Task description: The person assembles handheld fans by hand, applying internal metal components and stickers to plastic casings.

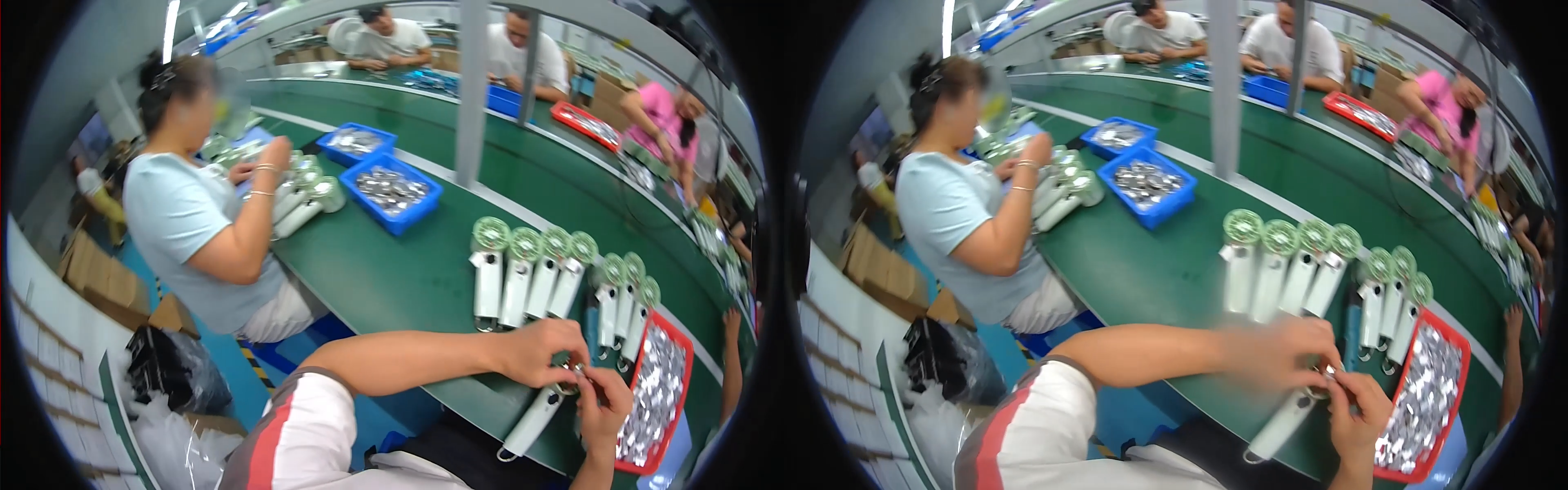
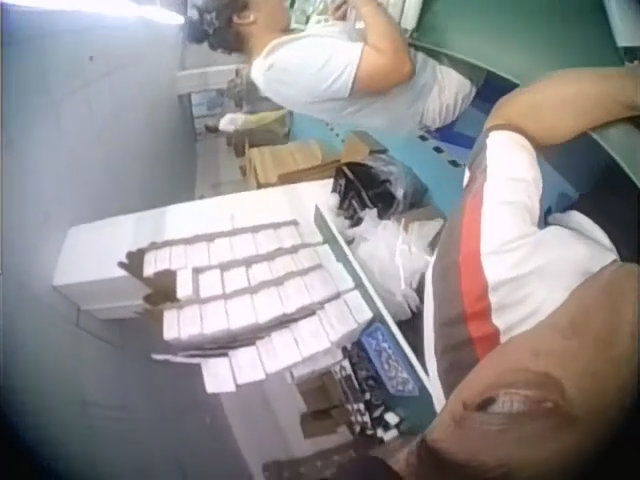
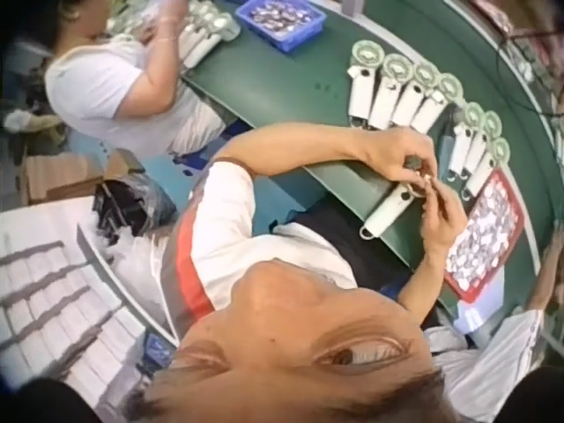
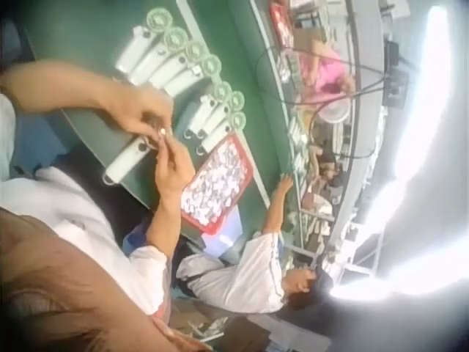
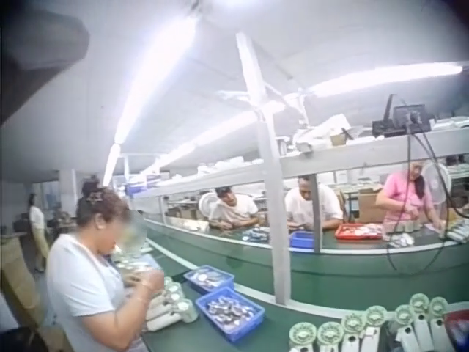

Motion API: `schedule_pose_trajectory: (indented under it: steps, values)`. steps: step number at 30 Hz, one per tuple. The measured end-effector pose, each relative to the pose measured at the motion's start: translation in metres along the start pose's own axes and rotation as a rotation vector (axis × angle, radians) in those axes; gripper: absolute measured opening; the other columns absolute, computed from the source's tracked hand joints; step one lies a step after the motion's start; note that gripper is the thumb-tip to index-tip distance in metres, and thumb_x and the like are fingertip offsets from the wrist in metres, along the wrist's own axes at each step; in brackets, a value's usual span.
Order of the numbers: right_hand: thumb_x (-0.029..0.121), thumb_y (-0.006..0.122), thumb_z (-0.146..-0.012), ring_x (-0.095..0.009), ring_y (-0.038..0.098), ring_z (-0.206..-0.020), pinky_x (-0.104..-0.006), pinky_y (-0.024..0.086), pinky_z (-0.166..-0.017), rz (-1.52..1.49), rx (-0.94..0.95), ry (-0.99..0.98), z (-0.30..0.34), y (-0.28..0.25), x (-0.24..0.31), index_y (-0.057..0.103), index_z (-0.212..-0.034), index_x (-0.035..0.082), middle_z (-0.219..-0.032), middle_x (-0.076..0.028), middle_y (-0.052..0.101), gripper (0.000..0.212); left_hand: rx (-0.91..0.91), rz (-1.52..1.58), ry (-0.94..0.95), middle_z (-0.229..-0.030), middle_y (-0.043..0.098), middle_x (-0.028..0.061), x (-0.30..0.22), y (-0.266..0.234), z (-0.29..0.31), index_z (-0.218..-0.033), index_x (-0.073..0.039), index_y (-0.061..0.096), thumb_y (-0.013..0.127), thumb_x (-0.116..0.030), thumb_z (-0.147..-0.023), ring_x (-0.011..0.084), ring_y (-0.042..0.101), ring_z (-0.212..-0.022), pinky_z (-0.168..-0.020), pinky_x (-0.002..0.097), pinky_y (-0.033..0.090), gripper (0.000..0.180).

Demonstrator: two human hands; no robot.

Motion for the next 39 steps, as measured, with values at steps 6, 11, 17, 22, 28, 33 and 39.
schedule_pose_trajectory:
  steps: [6,11,17,22,28,33,39]
  values:
    - [-0.009,0.073,-0.099,-0.006,0.06,-0.062,-0.0199,0.044,-0.051,-0.001,0.068,-0.032,0.005,-0.003,-0.013,0.076,-0.117,-0.004,-0.102,-0.008,0.072,0.019,-0.031,0.039,0.023,-0.087,0.076,0.0084,0.008,0.009,0.001,-0.102,-0.005,0.074,0.085,-0.008,-0.078,0.031,0.069,-0.087,-0.082,0.0444,0.053,0.026]
    - [-0.01,0.078,-0.092,-0.01,0.067,-0.077,-0.0213,0.052,-0.063,0.067,0.076,-0.071,0.014,-0.017,-0.021,0.074,-0.124,-0.003,-0.104,-0.009,0.072,0.032,0.002,0.026,0.018,-0.091,0.071,0.0113,0.009,0.015,0.006,-0.107,-0.003,0.075,0.081,-0.005,-0.085,0.0326,0.067,-0.093,-0.083,0.0455,0.054,0.023]
    - [-0.007,0.085,-0.088,-0.014,0.067,-0.074,-0.0263,0.052,-0.064,0.142,0.057,-0.066,0.011,-0.015,0.016,0.078,-0.119,0.0,-0.094,-0.008,0.074,0.032,-0.041,-0.016,0.045,-0.093,0.074,0.012,-0.001,0.013,0.001,-0.104,-0.007,0.079,0.081,-0.011,-0.08,0.0357,0.068,-0.091,-0.082,0.0468,0.055,0.024]
    - [0.0,0.09,-0.088,-0.008,0.067,-0.069,-0.0236,0.052,-0.061,0.014,0.089,0.02,-0.017,0.006,0.02,0.08,-0.113,0.002,-0.093,-0.005,0.08,0.027,0.042,-0.171,0.069,-0.088,0.076,0.0111,-0.006,-0.022,-0.001,-0.099,-0.005,0.082,0.09,-0.003,-0.083,0.0324,0.069,-0.086,-0.093,0.0482,0.059,0.018]
    - [0.001,0.091,-0.09,-0.004,0.064,-0.066,-0.0217,0.048,-0.056,-0.04,0.083,0.053,-0.007,-0.008,0.009,0.079,-0.107,0.001,-0.091,-0.003,0.079,0.021,0.078,-0.135,0.086,-0.086,0.076,0.0088,-0.003,-0.011,-0.015,-0.096,-0.005,0.082,0.087,0.001,-0.08,0.0306,0.069,-0.085,-0.092,0.0483,0.059,0.018]
    - [0.003,0.09,-0.088,-0.012,0.067,-0.063,-0.0274,0.052,-0.056,-0.018,0.062,-0.078,0.002,-0.009,0.005,0.079,-0.102,0.005,-0.09,-0.005,0.077,0.019,0.104,-0.17,0.077,-0.088,0.078,0.0092,-0.006,-0.006,-0.013,-0.096,-0.004,0.082,0.085,0.001,-0.081,0.0319,0.072,-0.085,-0.098,0.0523,0.058,0.016]
    - [0.004,0.086,-0.09,-0.017,0.062,-0.06,-0.0326,0.051,-0.057,-0.125,0.077,-0.135,0.001,0.005,0.002,0.075,-0.101,0.009,-0.084,-0.002,0.072,0.017,0.081,-0.183,0.034,-0.087,0.075,0.0107,-0.018,-0.009,-0.003,-0.094,-0.001,0.081,0.085,0.003,-0.078,0.03,0.068,-0.085,-0.099,0.0532,0.057,0.017]
Point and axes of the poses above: each hand's wrist, its own z-axis away from the middle knuckle, its own y-axis out of the palm, x = y × z, the point moved 1 cm from there along -z, towards the middle knuckle
